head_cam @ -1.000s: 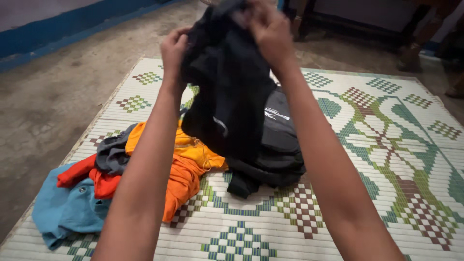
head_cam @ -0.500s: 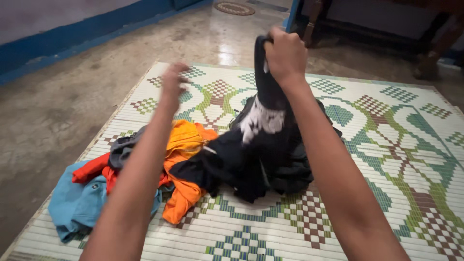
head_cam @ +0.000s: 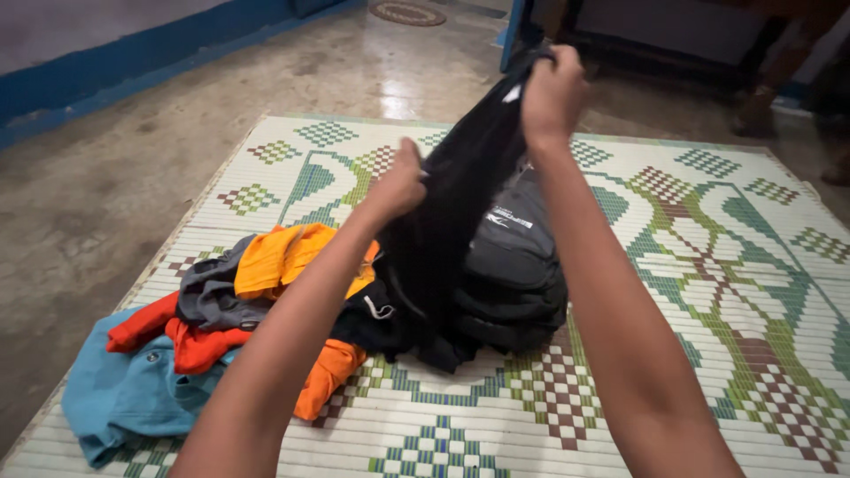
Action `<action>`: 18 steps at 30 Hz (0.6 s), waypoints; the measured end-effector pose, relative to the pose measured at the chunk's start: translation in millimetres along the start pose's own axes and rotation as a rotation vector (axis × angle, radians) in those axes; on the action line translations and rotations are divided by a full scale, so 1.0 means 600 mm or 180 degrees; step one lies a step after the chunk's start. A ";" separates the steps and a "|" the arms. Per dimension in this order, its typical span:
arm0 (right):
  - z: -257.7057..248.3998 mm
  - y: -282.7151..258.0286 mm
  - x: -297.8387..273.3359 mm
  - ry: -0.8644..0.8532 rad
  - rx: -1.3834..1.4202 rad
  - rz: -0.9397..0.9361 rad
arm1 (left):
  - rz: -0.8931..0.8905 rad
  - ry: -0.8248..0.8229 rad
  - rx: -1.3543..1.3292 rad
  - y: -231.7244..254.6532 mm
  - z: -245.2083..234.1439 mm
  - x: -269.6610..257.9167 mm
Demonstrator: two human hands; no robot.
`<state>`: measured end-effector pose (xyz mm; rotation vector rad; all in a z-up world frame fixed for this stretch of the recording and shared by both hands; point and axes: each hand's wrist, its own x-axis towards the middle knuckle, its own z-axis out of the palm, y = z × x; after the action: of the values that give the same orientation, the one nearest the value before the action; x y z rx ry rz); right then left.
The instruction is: The person unpacks a black backpack placed on a patterned mat, removing several folded garments one by one and placing them on the mat. The items include a grey garment, an orange garment, a light blue garment, a yellow garment, a black garment with a white graphic, a red polka-dot garment, and a pink garment.
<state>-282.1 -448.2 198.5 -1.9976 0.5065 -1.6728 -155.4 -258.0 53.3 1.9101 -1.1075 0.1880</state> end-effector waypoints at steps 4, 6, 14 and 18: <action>-0.015 0.047 0.030 0.0490 0.0473 -0.0247 | -0.0248 0.0998 0.0316 -0.018 -0.077 0.035; -0.010 0.056 0.037 0.0553 0.0690 -0.0249 | 0.0192 0.1554 0.0143 -0.003 -0.126 0.040; 0.011 0.079 -0.019 -0.1969 0.0719 0.2466 | 0.0581 0.2328 0.0313 0.064 -0.232 0.018; 0.022 0.063 -0.011 -0.1433 0.1998 0.1641 | 0.1108 0.2825 0.0595 0.089 -0.267 0.038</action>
<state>-269.3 -473.3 169.5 -1.5273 0.2512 -0.8805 -137.2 -161.9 193.0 1.4850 -0.7901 1.2338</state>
